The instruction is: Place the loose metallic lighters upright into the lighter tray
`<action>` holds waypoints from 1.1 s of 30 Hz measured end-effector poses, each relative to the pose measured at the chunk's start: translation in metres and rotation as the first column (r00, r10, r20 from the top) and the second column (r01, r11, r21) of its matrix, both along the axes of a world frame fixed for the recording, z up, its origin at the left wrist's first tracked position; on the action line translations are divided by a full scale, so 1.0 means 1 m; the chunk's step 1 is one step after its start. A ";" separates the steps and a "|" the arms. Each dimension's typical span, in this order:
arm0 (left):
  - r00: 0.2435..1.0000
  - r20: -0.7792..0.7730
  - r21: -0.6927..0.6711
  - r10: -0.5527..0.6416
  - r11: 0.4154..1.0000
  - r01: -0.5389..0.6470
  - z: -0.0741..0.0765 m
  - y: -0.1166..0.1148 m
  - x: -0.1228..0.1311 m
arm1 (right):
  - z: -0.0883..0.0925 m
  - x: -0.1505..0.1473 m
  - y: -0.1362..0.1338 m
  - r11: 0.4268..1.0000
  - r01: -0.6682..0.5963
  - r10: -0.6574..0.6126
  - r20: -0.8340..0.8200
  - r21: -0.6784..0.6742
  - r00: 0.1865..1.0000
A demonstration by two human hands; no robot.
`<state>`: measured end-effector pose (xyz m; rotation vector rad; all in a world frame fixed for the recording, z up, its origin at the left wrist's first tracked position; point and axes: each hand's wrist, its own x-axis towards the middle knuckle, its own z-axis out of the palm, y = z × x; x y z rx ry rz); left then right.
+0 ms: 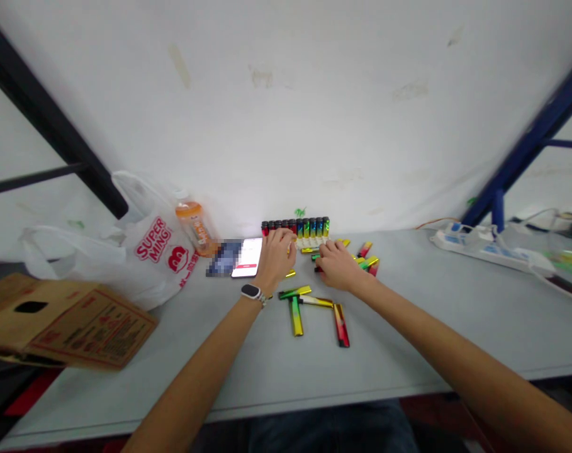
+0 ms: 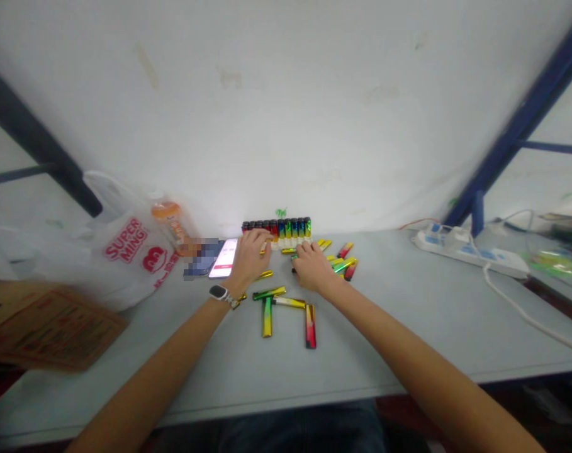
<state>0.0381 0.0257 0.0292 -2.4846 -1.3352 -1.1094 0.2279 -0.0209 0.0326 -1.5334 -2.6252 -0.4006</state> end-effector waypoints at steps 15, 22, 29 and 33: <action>0.974 0.204 -0.109 -0.098 0.987 0.122 -0.035 -0.037 -0.005 | -0.025 -0.015 0.016 0.979 -0.122 -0.186 -0.967 -0.166 -0.176; 0.961 0.225 -0.090 -0.160 0.979 0.184 -0.031 -0.038 -0.006 | -0.023 -0.032 -0.011 0.891 -0.308 -0.434 -0.823 -0.333 -0.367; 0.937 0.237 -0.116 -0.256 0.950 0.289 -0.031 -0.042 -0.004 | -0.029 -0.035 -0.011 0.843 -0.217 -0.538 -0.778 -0.492 -0.324; 0.929 0.239 -0.124 -0.282 0.940 0.317 -0.032 -0.043 -0.002 | -0.029 -0.036 -0.010 0.857 -0.145 -0.512 -0.790 -0.494 -0.336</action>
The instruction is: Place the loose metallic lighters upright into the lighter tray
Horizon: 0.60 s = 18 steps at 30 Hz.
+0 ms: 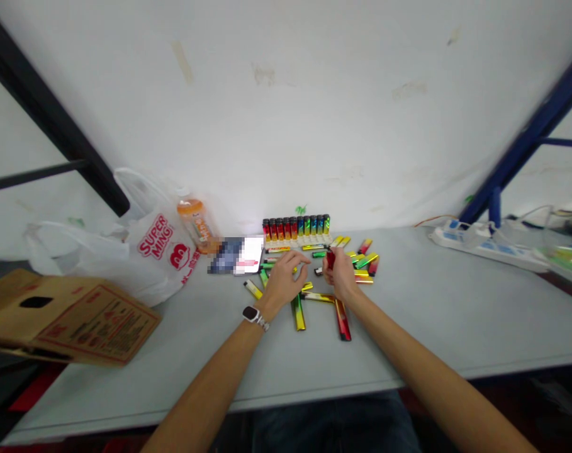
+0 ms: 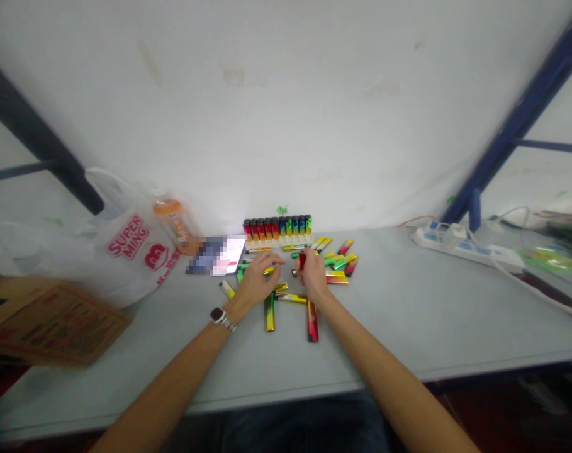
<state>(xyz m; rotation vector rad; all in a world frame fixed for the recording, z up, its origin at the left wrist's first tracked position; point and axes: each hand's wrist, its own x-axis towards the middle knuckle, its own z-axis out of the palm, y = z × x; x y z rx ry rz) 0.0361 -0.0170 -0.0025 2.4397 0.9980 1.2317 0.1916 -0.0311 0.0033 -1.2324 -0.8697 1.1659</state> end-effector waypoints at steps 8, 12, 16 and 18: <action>1.000 -0.009 0.011 -0.017 1.000 0.018 0.000 -0.001 0.002 | 0.000 -0.008 -0.007 1.000 -0.030 0.030 -0.028 0.000 0.999; 1.000 -0.011 0.005 -0.014 1.000 0.014 0.001 -0.001 0.002 | -0.003 -0.009 -0.007 0.999 -0.041 0.041 -0.009 0.003 0.999; 1.000 -0.012 0.012 -0.026 1.000 0.026 0.001 -0.001 0.002 | -0.004 -0.007 -0.007 0.995 -0.097 0.096 -0.090 0.002 0.991; 1.000 -0.008 0.017 -0.028 0.999 0.028 0.000 -0.001 0.002 | -0.003 -0.006 -0.009 0.988 -0.153 0.156 -0.159 0.029 0.975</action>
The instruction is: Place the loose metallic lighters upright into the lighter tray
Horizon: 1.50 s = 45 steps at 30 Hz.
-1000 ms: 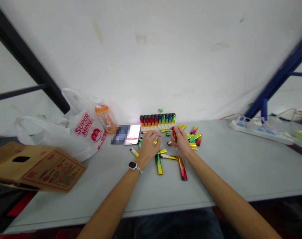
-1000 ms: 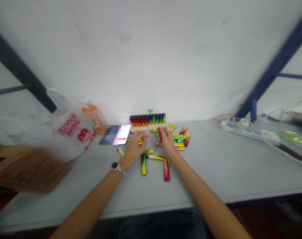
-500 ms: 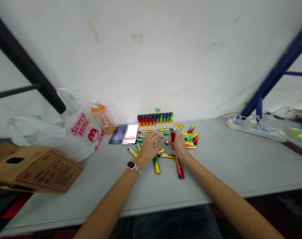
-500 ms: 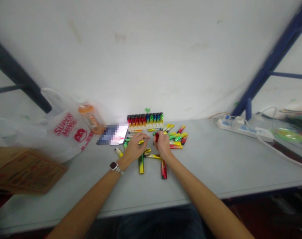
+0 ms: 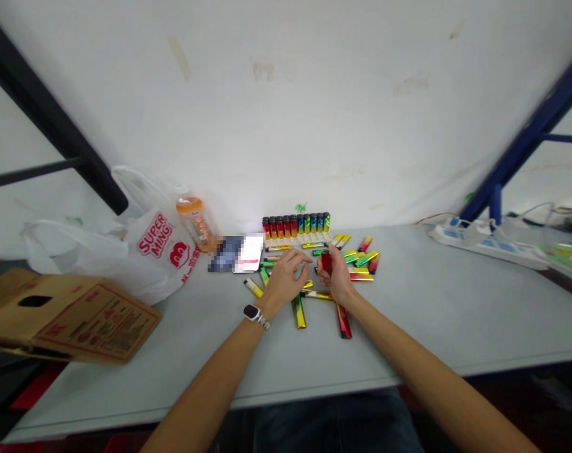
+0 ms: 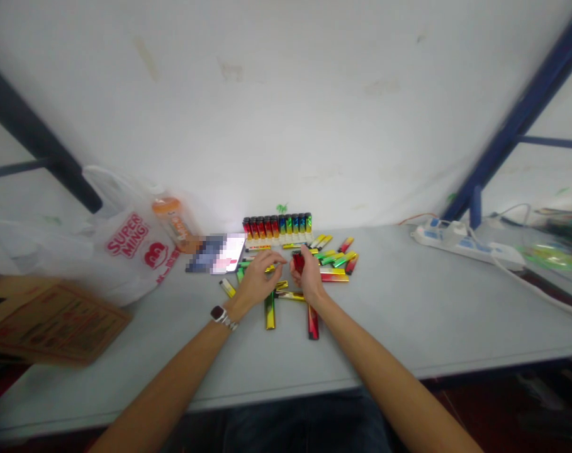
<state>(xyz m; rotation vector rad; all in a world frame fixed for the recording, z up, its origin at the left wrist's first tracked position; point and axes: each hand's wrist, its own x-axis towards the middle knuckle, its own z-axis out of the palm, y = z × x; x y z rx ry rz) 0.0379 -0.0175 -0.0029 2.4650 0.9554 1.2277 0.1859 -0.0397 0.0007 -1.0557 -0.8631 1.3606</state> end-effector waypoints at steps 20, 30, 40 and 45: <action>1.000 -0.001 0.002 -0.009 1.000 0.009 -0.001 0.001 0.000 | 0.006 -0.008 -0.006 0.988 0.124 -0.133 0.100 0.090 0.986; 0.993 0.106 -0.100 0.052 0.994 -0.042 0.007 -0.006 0.005 | -0.010 -0.005 0.004 0.990 0.057 -0.082 0.194 0.131 0.977; 0.933 0.356 -0.427 0.059 0.898 0.106 0.016 0.014 0.013 | -0.013 -0.005 0.003 0.895 -0.006 -0.231 0.475 0.447 0.849; 0.965 0.242 -0.472 -0.096 0.858 0.204 0.043 0.036 0.005 | -0.012 0.003 0.006 0.856 -0.038 -0.282 0.527 0.515 0.802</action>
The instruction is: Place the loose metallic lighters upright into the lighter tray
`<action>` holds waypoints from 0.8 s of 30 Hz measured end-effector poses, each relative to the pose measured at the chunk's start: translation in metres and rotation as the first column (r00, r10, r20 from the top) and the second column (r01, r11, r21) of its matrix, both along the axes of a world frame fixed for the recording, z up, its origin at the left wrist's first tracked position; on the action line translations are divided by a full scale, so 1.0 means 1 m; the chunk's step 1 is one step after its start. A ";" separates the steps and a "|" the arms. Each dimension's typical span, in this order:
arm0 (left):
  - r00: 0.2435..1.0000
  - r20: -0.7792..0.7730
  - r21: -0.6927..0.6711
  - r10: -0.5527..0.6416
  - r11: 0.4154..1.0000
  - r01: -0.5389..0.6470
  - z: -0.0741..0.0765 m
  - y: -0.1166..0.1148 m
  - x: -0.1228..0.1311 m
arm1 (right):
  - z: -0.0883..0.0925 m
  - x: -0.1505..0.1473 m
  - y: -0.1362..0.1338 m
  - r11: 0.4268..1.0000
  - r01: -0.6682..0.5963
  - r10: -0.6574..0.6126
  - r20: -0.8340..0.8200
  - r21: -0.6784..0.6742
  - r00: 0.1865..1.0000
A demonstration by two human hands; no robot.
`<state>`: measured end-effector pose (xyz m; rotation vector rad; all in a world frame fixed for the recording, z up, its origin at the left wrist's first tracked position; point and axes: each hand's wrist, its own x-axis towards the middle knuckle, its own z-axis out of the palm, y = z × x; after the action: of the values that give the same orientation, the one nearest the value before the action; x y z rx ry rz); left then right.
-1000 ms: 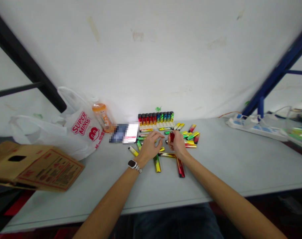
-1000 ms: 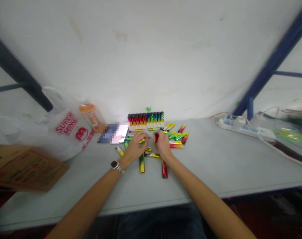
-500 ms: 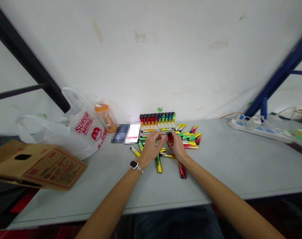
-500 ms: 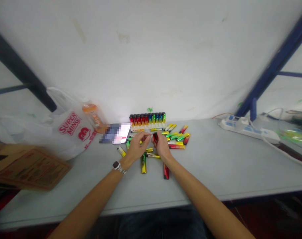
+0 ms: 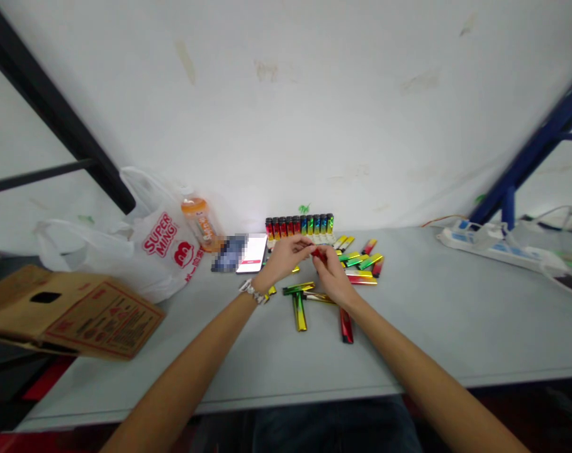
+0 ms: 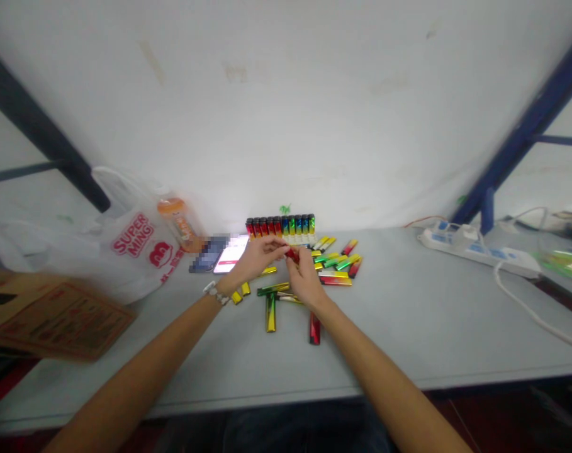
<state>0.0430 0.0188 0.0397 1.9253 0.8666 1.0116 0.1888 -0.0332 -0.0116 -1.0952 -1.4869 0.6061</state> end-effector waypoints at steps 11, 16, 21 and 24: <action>0.811 -0.533 0.468 0.244 0.882 0.043 0.045 0.089 0.015 | 0.007 0.025 0.010 0.981 0.179 -0.182 -0.046 -0.077 0.982; 0.769 -0.586 0.468 0.256 0.881 0.064 0.036 0.101 0.019 | 0.011 0.023 0.007 0.986 0.150 -0.154 -0.045 -0.073 0.987; 0.769 -0.586 0.444 0.256 0.895 0.041 0.027 0.108 0.016 | 0.013 0.022 0.005 0.986 0.111 -0.118 -0.056 -0.122 0.991; 0.773 -0.575 0.458 0.268 0.888 0.033 0.023 0.110 0.014 | 0.013 0.022 0.005 0.985 0.116 -0.123 -0.047 -0.126 0.991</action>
<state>0.0574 0.1289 0.0631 2.7190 1.2164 0.6591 0.2109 -0.0285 0.0013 -1.2442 -1.3401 0.6448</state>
